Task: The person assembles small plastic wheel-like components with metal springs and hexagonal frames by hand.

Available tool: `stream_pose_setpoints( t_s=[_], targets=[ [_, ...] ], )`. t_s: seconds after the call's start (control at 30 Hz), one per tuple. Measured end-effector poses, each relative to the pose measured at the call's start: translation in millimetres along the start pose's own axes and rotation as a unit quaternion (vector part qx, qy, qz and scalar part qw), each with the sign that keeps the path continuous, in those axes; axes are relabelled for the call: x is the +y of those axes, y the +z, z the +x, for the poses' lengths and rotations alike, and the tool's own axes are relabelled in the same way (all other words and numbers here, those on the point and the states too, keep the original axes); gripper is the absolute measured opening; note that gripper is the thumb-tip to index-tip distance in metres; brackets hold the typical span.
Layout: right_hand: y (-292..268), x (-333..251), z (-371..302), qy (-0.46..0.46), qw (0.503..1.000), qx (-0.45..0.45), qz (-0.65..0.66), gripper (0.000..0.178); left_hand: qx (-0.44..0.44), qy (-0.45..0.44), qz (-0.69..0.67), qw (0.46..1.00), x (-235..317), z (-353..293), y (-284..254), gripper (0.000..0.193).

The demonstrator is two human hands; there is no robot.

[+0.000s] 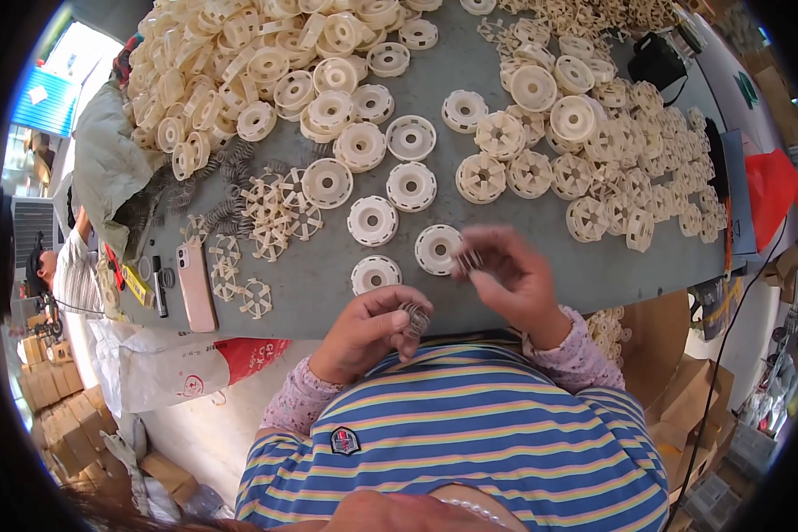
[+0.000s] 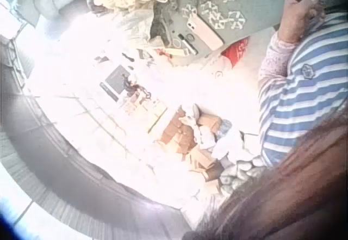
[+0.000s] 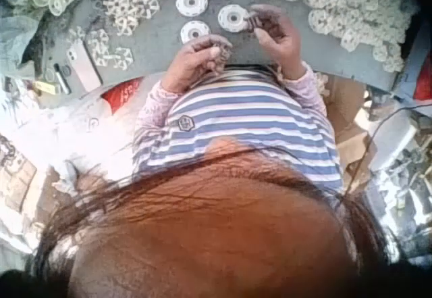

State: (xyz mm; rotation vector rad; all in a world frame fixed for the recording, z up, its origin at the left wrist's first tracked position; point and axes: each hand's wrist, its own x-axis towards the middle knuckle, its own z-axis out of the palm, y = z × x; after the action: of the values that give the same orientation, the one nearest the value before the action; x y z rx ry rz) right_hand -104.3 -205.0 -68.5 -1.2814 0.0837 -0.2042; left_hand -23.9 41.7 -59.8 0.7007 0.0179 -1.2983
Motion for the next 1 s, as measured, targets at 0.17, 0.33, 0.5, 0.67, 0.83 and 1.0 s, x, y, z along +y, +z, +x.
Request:
stream_pose_setpoints(
  t_s=[0.17, 0.33, 0.5, 0.67, 0.83, 1.0],
  targets=[
    [-3, -9, 33, -0.129, 0.856, -0.103, -0.49, 0.036, 0.108, 0.067, 0.024, 0.992, -1, -8, 1, 0.037],
    [1, -5, 41, -0.12, 0.815, -0.149, -0.547, 0.039, 0.131, 0.122, 0.093, 0.979, 0, -11, -4, 0.04],
    [13, -22, 26, -0.037, 0.915, -0.135, -0.379, 0.043, 0.1, 0.211, 0.145, 0.961, -6, -9, -8, 0.037],
    [33, -6, 7, 0.039, 0.976, -0.138, -0.162, 0.043, 0.066, 0.306, 0.172, 0.934, -14, 1, -5, 0.033],
    [26, -25, 24, -0.295, 0.862, -0.155, -0.382, 0.038, 0.125, 0.149, -0.003, 0.981, 2, -6, -22, 0.036],
    [18, -34, 82, -0.078, 0.915, -0.066, -0.389, 0.028, 0.198, 0.286, 0.097, 0.932, 6, -3, -18, 0.042]
  ],
)
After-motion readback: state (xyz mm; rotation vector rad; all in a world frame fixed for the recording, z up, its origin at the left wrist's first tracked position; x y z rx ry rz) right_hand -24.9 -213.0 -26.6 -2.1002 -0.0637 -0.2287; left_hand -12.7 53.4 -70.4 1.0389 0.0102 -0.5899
